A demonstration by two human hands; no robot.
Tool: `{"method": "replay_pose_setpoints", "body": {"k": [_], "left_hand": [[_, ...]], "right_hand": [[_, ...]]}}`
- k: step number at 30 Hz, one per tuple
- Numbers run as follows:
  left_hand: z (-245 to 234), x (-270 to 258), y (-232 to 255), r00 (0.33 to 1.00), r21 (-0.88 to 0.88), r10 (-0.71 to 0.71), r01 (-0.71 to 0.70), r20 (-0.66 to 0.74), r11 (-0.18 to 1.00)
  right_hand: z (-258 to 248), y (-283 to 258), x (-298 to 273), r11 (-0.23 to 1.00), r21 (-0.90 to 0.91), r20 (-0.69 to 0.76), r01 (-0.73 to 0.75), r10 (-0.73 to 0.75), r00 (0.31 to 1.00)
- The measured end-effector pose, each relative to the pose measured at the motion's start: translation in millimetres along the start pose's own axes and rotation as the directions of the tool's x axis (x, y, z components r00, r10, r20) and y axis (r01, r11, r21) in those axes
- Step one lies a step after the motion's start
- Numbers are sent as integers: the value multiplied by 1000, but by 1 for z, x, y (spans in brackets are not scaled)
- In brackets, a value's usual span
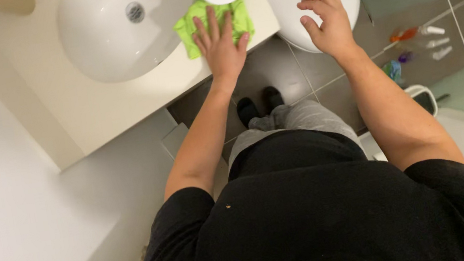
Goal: The person wipes a soap dispenser bottle with a cloth, picks up a plastic component from a toilet tank lid, rinses it under a faucet, and scrubs it by hand.
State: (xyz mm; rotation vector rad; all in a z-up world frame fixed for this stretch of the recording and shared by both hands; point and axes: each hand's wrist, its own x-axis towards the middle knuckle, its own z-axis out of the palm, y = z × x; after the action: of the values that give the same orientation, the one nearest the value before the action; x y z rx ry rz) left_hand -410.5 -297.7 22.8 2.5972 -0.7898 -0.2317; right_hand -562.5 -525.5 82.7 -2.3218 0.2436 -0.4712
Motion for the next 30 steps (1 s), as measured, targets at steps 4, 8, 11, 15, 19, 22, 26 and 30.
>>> {"method": "replay_pose_setpoints", "body": {"k": [4,8,11,15,19,22,26,30], "left_hand": [[-3,-31,44,946,-24,187,-201,-264,979],[29,-36,104,919,-394,330,-392,-217,831],[81,-20,139,946,-538,291,-322,-145,779],[198,36,161,1000,-654,6,-2,5,757],[290,78,165,995,-684,-97,61,-14,727],[325,95,161,968,-638,-245,220,51,738],[357,124,153,917,-489,-367,394,154,778],[393,152,139,894,-459,-404,446,193,769]], "right_hand": [[-37,42,-32,994,-28,-91,-105,102,991],[-64,99,-60,982,-42,-129,-186,179,975],[-85,153,-70,985,-14,-129,-171,167,977],[-93,231,-84,971,-14,-61,-237,236,970],[-82,313,-75,917,103,75,-385,379,922],[-53,361,-72,859,183,160,-478,454,877],[-23,401,-53,735,166,287,-658,602,745],[21,428,-37,654,210,370,-726,634,679]]}}
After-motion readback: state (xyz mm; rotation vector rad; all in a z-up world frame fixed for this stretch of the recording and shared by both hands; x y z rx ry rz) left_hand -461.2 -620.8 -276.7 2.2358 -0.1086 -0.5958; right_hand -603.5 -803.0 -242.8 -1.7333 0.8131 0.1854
